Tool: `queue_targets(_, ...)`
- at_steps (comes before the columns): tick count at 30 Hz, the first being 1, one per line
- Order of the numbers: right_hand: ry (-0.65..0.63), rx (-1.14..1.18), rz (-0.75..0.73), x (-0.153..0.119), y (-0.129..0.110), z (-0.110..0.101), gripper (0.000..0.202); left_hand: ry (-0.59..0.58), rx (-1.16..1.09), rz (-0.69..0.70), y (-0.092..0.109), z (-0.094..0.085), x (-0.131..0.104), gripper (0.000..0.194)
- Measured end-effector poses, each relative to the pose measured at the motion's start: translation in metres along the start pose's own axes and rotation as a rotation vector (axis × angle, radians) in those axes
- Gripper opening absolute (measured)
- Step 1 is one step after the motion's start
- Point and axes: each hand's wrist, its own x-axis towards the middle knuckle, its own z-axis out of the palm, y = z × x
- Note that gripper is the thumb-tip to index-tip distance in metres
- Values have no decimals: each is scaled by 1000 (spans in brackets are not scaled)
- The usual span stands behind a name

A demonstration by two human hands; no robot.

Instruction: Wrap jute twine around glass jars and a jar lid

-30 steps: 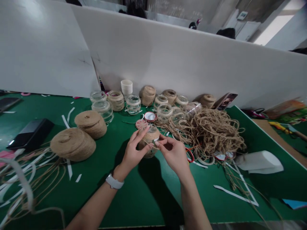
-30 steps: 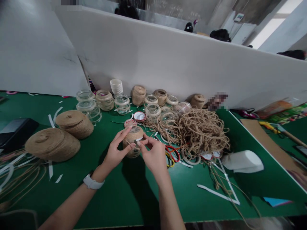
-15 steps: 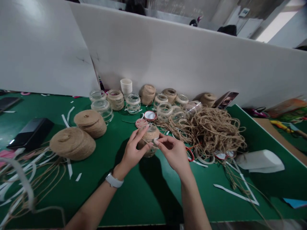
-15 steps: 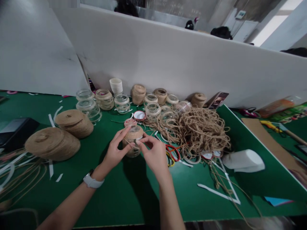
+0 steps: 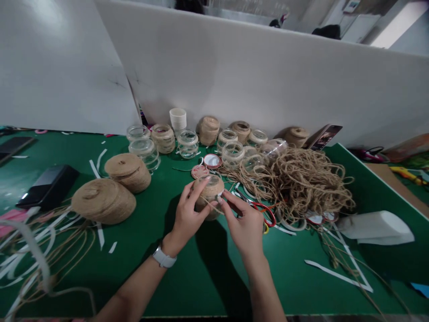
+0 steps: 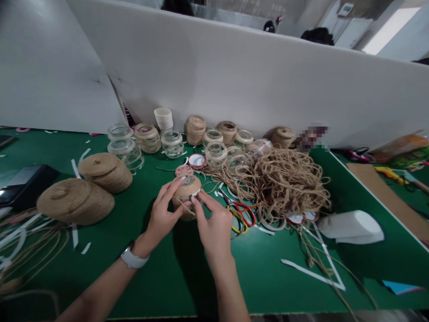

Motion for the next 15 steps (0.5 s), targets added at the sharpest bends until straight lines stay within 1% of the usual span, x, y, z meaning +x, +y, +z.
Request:
queue_targets(8, 46, 11, -1, -2, 0, 3, 24, 13, 38, 18, 3, 2, -2, 52)
queue_targets(15, 65, 103, 100, -3, 1, 9, 27, 39, 24, 3, 6, 4, -3, 51)
